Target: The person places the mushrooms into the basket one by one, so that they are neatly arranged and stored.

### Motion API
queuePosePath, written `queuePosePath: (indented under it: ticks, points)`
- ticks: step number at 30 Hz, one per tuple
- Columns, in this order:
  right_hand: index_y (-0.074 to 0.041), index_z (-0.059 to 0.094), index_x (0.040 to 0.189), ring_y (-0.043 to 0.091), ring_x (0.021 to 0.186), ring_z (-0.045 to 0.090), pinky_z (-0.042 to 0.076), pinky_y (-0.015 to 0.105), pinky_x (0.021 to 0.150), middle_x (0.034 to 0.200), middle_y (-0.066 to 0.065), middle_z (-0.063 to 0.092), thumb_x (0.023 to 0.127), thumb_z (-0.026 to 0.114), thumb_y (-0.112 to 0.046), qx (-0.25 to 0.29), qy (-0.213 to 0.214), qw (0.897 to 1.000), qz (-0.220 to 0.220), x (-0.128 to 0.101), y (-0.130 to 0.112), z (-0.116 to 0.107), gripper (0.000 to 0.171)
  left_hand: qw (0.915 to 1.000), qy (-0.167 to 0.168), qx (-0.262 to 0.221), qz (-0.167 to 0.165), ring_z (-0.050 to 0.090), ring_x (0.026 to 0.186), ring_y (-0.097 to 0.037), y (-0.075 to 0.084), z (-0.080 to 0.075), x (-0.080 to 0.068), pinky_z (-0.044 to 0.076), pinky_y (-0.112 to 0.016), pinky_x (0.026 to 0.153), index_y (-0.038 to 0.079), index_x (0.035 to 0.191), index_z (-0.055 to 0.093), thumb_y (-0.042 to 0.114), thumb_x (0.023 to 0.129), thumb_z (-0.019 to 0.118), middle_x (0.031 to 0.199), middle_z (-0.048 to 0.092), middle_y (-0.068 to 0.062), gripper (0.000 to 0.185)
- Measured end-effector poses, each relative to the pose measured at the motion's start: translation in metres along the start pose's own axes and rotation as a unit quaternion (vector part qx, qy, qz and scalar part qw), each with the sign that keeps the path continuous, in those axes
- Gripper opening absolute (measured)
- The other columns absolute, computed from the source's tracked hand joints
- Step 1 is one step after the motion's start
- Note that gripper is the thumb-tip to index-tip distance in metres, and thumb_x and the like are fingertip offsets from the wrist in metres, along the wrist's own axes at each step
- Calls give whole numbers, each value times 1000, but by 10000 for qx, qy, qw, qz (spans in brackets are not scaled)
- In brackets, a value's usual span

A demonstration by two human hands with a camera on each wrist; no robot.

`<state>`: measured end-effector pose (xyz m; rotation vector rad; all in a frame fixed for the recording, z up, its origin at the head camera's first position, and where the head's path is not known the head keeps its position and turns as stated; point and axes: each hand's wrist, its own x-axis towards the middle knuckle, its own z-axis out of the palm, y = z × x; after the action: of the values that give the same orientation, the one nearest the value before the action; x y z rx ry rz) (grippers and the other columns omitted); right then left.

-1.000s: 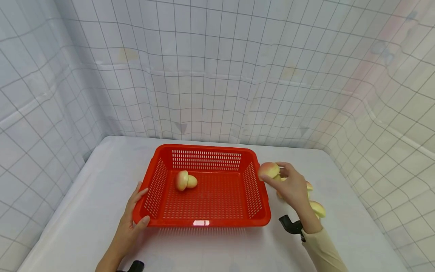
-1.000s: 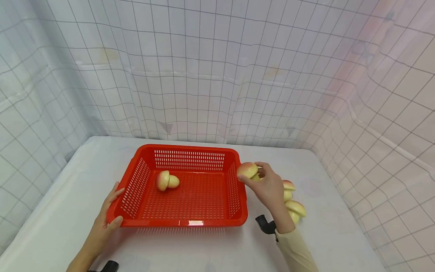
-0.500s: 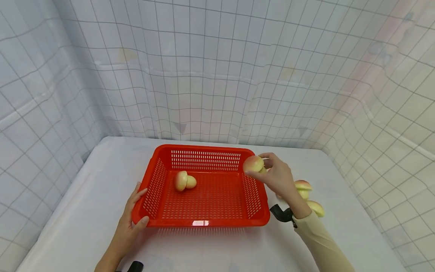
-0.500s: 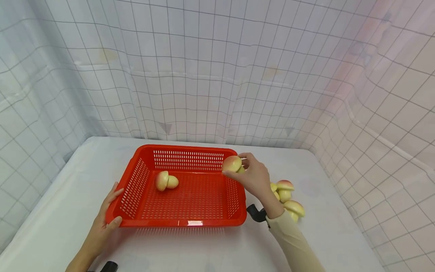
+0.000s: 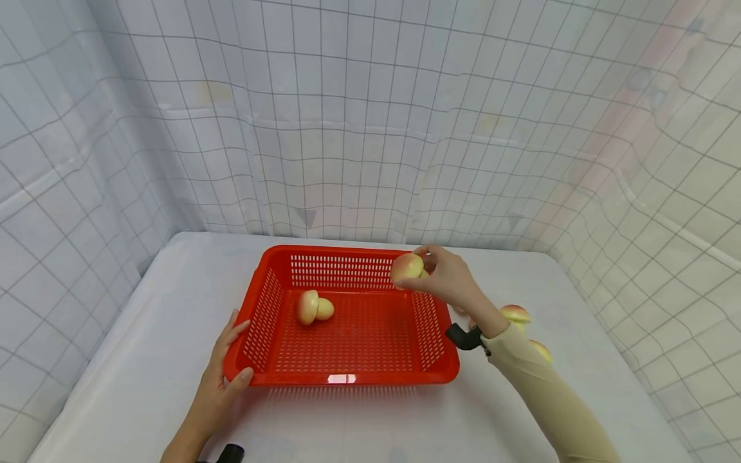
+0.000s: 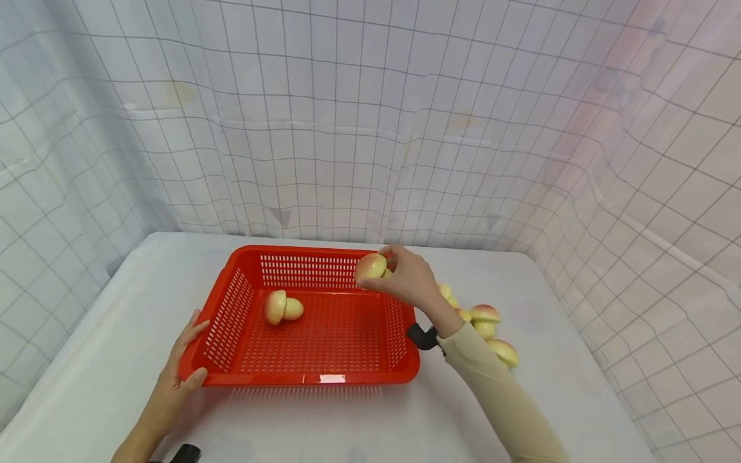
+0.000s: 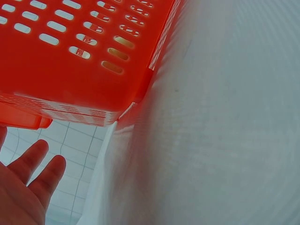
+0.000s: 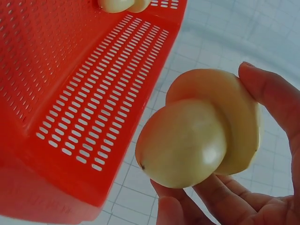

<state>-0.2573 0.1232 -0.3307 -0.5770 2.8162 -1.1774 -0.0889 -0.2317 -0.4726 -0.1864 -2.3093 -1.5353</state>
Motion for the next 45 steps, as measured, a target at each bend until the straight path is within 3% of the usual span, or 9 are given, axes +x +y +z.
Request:
queuePosePath:
  ticks: [14, 19, 24, 28, 31, 37, 45]
  points:
    - [-9, 55, 117, 18, 80, 59, 49, 33, 67, 95, 2, 65, 70, 82, -40, -151, -896, 9954, -291, 32, -3, 20, 63, 10000, 45, 85, -19, 18, 137, -4, -1, 0, 0, 37, -11, 86, 17, 148, 30, 8, 83, 59, 158, 11, 0, 71]
    - [-9, 56, 115, 19, 85, 59, 50, 33, 67, 99, 2, 63, 70, 82, -38, -297, -1110, 9927, -368, 41, -4, 29, 60, 9999, 47, 84, -49, 19, 136, -3, 0, 0, -1, 38, -11, 85, 17, 148, 31, 9, 83, 59, 158, 11, 4, 71]
    - [-12, 58, 111, 16, 91, 59, 50, 31, 70, 99, -2, 63, 69, 83, -35, -250, -1274, 9913, -226, 49, -6, 38, 53, 9999, 51, 64, -83, 20, 136, -3, 0, -1, -1, 38, -11, 86, 18, 148, 30, 8, 84, 58, 158, 11, 3, 70]
    - [-12, 58, 110, 16, 84, 59, 50, 30, 67, 95, -1, 63, 70, 83, -33, -237, -1406, 9897, -119, 55, -7, 46, 52, 10000, 37, 57, -59, 19, 136, -4, -2, -1, -1, 37, -11, 87, 17, 148, 30, 7, 84, 58, 158, 10, 0, 70]
    - [-9, 56, 111, 18, 80, 59, 50, 31, 67, 94, 2, 63, 71, 82, -32, -210, -1537, 9879, -97, 58, -8, 51, 52, 10000, 24, 37, -57, 19, 136, -4, -3, -1, -1, 37, -11, 87, 17, 148, 30, 7, 84, 58, 158, 10, 2, 70]
    - [-6, 55, 116, 19, 86, 58, 51, 32, 69, 101, 4, 62, 71, 83, -33, -195, -1733, 9847, 48, 63, -8, 62, 59, 10000, 37, 44, -66, 19, 136, -4, -3, 0, -1, 38, -11, 86, 17, 148, 30, 8, 84, 58, 158, 10, 4, 71]
    - [-8, 56, 111, 18, 85, 59, 49, 28, 69, 98, 3, 62, 72, 82, -34, -343, -1907, 9810, 68, 69, -5, 75, 53, 10000, 13, 29, -34, 20, 136, -5, -1, 0, 0, 37, -11, 86, 16, 148, 30, 7, 84, 57, 158, 10, 3, 70]
